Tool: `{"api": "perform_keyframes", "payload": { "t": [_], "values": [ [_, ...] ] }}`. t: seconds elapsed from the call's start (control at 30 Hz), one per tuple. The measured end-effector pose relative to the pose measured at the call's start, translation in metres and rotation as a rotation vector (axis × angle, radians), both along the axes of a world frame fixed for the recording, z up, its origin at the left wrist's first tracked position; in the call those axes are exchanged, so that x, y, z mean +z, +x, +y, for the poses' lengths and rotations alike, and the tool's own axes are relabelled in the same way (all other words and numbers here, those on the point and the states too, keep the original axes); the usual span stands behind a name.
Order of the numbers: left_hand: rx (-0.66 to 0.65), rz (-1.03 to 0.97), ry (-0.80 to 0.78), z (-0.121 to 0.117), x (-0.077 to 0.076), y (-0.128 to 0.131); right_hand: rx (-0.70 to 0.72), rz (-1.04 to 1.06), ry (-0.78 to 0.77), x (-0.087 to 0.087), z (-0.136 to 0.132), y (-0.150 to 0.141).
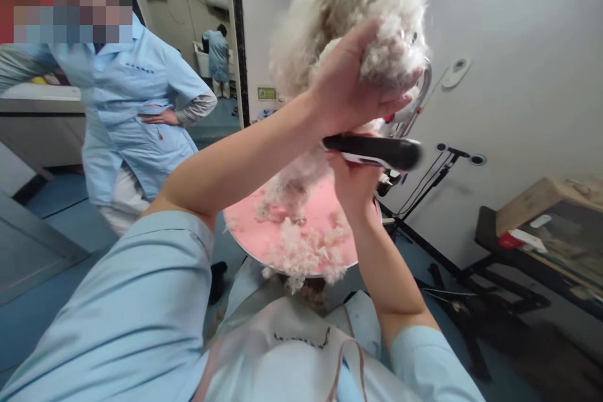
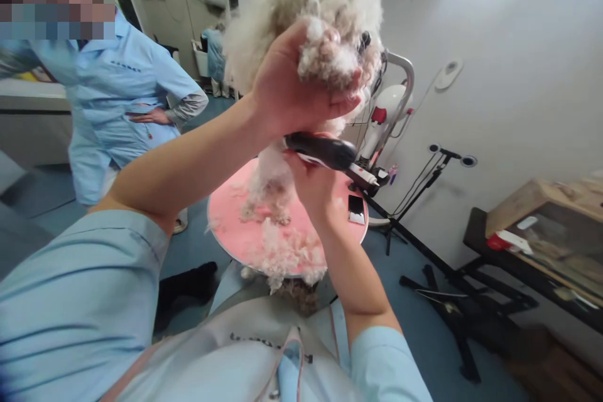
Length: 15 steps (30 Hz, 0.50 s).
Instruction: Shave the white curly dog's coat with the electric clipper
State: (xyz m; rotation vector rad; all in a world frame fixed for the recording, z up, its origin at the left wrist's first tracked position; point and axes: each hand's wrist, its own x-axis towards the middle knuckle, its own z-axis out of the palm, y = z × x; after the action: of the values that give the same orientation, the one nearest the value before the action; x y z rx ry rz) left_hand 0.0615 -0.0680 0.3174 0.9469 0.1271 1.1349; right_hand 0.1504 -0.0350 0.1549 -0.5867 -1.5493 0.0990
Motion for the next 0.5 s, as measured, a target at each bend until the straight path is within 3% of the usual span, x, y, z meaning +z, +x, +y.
{"api": "perform_keyframes", "payload": {
  "t": [0.1, 0.2, 0.27, 0.37, 0.43, 0.5],
  "values": [
    [-0.015, 0.027, -0.016, 0.006, 0.000, 0.002, -0.079, -0.063, -0.050, -0.013, 0.001, -0.016],
    [-0.017, 0.004, -0.051, 0.010, -0.001, 0.000, -0.043, -0.090, -0.006, -0.032, -0.008, -0.014],
    [-0.008, -0.036, -0.051, 0.011, -0.002, -0.001, -0.033, -0.026, 0.030, -0.030, -0.009, -0.007],
    [-0.020, -0.087, -0.063, 0.009, 0.001, -0.001, -0.059, 0.114, 0.044, -0.014, 0.006, -0.005],
    [-0.055, -0.101, -0.081, 0.008, 0.006, -0.002, -0.067, 0.092, -0.021, -0.011, 0.021, -0.013],
    [-0.089, -0.105, -0.078, 0.009, 0.012, -0.004, -0.072, -0.040, -0.149, -0.021, 0.031, -0.024]
  ]
}}
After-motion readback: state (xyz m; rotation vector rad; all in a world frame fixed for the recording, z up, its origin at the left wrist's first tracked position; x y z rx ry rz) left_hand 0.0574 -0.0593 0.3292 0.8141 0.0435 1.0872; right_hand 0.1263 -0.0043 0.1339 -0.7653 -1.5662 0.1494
